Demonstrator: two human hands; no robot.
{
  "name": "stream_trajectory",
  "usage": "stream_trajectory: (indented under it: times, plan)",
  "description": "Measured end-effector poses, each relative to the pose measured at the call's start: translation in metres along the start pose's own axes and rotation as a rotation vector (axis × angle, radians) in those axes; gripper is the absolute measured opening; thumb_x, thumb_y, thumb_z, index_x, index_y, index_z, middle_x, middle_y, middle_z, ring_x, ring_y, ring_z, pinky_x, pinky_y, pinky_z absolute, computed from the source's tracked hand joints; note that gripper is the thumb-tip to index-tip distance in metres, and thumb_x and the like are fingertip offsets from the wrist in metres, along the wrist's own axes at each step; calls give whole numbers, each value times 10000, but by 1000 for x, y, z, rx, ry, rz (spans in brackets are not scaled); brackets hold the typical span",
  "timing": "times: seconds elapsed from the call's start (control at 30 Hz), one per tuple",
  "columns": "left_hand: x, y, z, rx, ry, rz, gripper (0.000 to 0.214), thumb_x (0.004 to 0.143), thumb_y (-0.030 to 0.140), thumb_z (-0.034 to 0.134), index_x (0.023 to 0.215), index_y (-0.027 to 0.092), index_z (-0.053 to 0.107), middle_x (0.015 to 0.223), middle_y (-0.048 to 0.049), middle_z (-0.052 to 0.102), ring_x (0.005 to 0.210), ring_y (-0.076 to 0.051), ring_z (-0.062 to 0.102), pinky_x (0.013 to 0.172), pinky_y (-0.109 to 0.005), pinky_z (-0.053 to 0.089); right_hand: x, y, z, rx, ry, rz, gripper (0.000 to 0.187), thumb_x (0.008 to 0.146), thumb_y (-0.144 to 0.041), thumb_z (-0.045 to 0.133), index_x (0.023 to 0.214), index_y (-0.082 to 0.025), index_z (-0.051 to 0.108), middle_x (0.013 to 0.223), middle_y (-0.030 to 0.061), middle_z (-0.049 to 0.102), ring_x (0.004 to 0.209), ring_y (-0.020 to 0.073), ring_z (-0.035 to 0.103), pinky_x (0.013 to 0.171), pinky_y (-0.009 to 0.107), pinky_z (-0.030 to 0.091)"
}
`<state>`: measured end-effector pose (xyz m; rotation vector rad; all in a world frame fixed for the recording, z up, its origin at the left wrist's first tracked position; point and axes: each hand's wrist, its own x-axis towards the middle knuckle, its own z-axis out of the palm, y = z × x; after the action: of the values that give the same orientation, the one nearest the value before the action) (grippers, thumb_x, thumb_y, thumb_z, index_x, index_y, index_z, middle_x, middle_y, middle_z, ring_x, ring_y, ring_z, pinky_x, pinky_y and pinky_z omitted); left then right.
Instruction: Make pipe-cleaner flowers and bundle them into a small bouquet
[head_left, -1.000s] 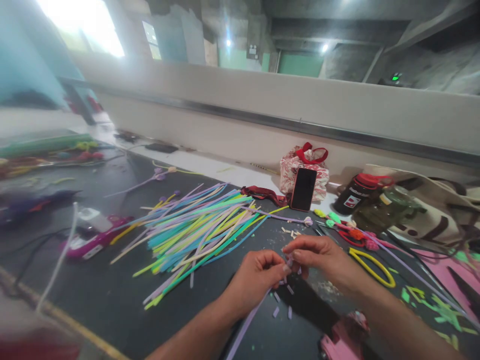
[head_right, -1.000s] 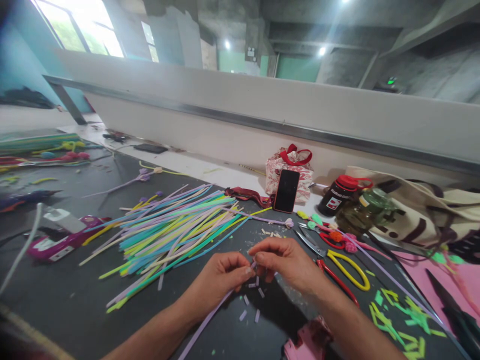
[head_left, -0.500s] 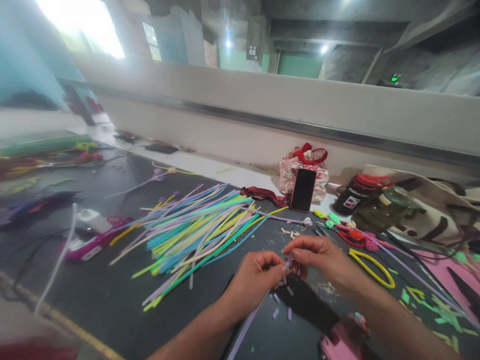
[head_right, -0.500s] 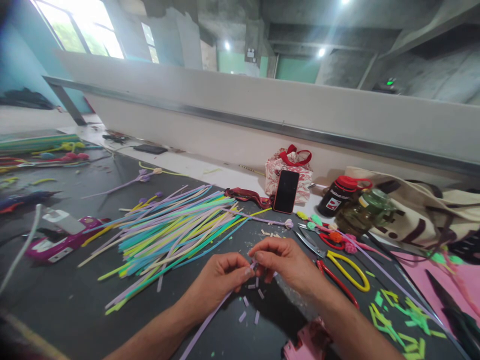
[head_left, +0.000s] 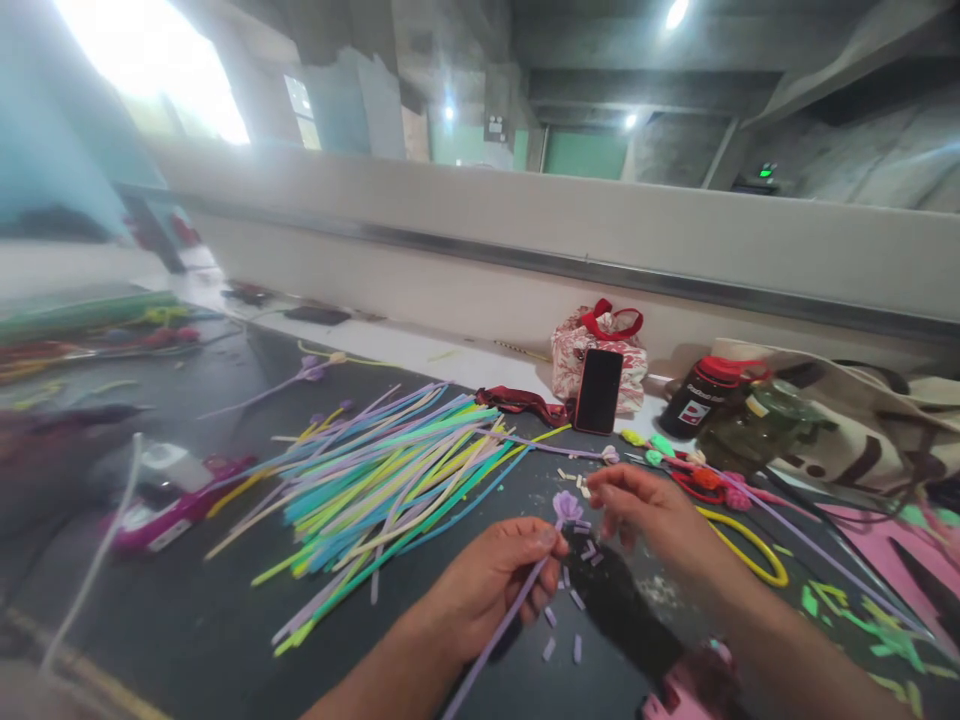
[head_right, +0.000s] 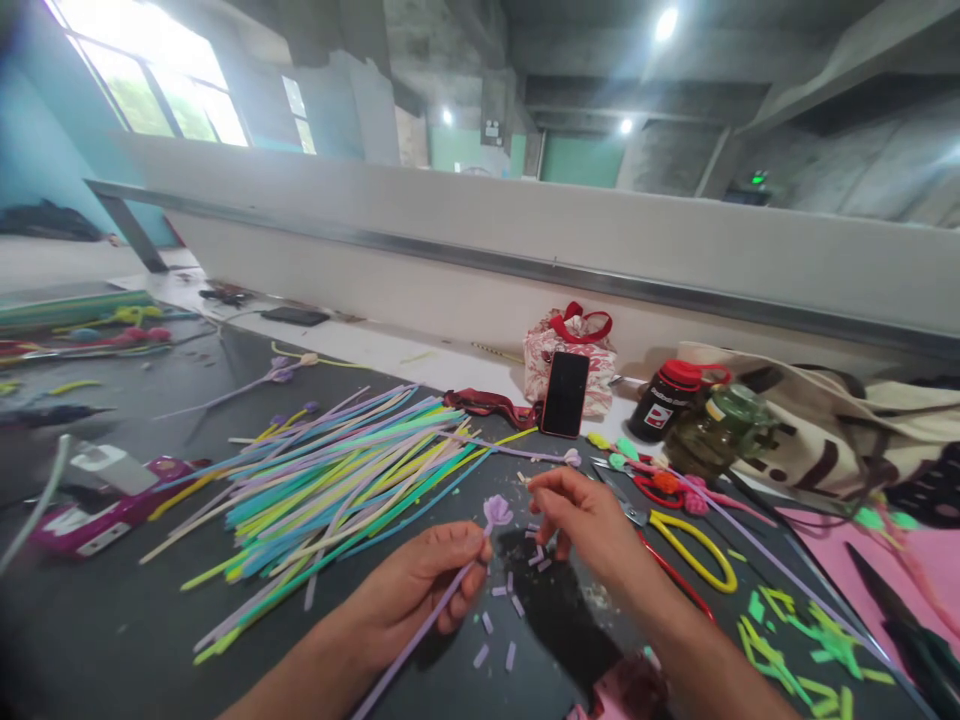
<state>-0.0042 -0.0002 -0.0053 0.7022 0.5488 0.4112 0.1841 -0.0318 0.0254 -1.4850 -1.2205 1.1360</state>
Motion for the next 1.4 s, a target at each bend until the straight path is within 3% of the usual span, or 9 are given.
stream_trajectory:
  times: [0.1, 0.27, 0.47, 0.7, 0.9, 1.0, 1.17, 1.3, 1.4]
  plan:
    - [1, 1, -1, -30, -12, -28, 163, 708, 293, 577, 723, 130, 568, 502, 32, 508, 382, -44, 445, 335, -133, 272, 0, 11, -10, -97, 16, 16, 188, 704, -350, 599, 739, -172, 546, 550, -50, 522, 439, 84, 516, 362, 167, 335]
    - [2, 1, -1, -3, 20, -15, 167, 712, 294, 565, 727, 128, 564, 525, 27, 511, 392, -44, 446, 325, -133, 264, -9, 20, -19, -189, -57, 54, 174, 697, -332, 582, 674, -168, 529, 505, -67, 489, 377, 66, 478, 338, 163, 267]
    - [1, 3, 1, 145, 103, 44, 204, 711, 329, 562, 720, 125, 564, 526, 42, 479, 347, -4, 276, 318, -140, 94, -20, 22, -20, -290, -91, 100, 203, 715, -351, 560, 620, -181, 503, 481, -72, 471, 361, 67, 445, 357, 182, 286]
    - [1, 4, -1, 207, 131, 114, 216, 709, 346, 580, 716, 130, 569, 521, 49, 455, 362, 1, 239, 335, -140, 76, -22, 28, -18, -485, -120, 71, 242, 768, -365, 520, 597, -193, 528, 460, -55, 477, 407, 92, 442, 391, 202, 290]
    - [0, 9, -1, 150, 174, 151, 204, 701, 325, 592, 712, 123, 569, 508, 46, 460, 346, 3, 263, 316, -123, 95, -14, 28, -4, -764, -304, -267, 172, 787, -201, 471, 804, -215, 642, 753, 2, 651, 692, 141, 584, 615, 228, 402]
    - [-1, 16, -5, 67, 184, 161, 170, 712, 291, 577, 733, 123, 567, 516, 45, 460, 346, 1, 277, 304, -113, 114, -9, 29, 2, -921, -357, -312, 173, 781, -190, 482, 812, -231, 646, 761, -1, 659, 694, 142, 593, 607, 225, 390]
    - [-3, 24, -10, -109, 104, 80, 123, 725, 247, 537, 697, 127, 545, 487, 63, 411, 326, 7, 223, 288, -107, 110, -4, 36, -7, -1046, -228, -267, 169, 795, -209, 463, 780, -225, 631, 742, 6, 650, 681, 154, 585, 593, 240, 378]
    - [-4, 22, -8, 9, 132, 100, 167, 721, 294, 554, 733, 127, 563, 521, 46, 460, 337, -2, 285, 283, -112, 128, -3, 38, -25, -1074, -94, -250, 177, 799, -213, 440, 822, -216, 616, 818, 26, 634, 744, 168, 577, 635, 259, 394]
    - [-3, 17, -5, 71, 140, 118, 185, 722, 313, 554, 734, 128, 568, 526, 44, 470, 344, -6, 303, 290, -120, 133, 2, 40, -30, -1083, -72, -253, 172, 790, -204, 451, 826, -213, 619, 826, 29, 625, 748, 169, 573, 652, 266, 399]
